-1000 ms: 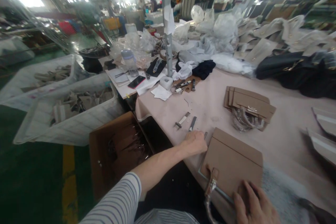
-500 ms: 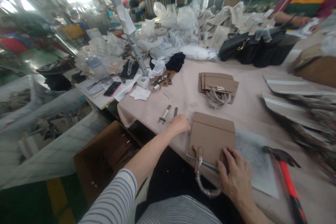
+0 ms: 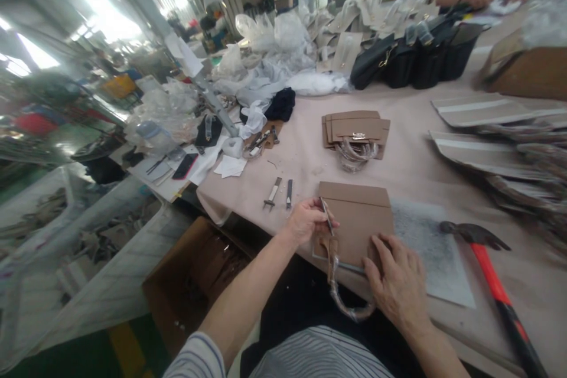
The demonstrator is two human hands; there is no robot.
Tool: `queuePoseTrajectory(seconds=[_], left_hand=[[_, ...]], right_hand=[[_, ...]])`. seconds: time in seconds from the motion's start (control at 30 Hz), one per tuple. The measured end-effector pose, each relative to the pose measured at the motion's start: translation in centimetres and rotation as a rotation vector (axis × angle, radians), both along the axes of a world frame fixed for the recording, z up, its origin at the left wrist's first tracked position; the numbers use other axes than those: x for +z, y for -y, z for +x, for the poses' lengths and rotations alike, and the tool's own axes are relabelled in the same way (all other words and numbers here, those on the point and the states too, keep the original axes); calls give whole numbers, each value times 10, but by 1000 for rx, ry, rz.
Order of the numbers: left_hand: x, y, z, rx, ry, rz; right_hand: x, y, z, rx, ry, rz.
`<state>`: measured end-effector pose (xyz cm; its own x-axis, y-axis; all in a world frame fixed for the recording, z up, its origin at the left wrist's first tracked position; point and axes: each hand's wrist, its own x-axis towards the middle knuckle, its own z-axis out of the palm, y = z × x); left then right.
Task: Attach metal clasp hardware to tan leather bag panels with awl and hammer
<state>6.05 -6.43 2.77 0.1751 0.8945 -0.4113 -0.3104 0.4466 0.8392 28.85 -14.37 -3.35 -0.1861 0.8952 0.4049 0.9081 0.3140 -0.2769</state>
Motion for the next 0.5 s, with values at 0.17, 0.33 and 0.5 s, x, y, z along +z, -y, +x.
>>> queuePoseTrajectory(seconds=[0.17, 0.33, 0.5], left_hand=[[-19, 11, 38, 27, -38, 44], [-36, 14, 48, 21, -101, 152], [-40, 16, 47, -16, -69, 214]], right_hand=[[-2, 0, 1, 4, -3, -14], [-2, 1, 0, -2, 3, -18], [-1, 1, -1, -13, 2, -21]])
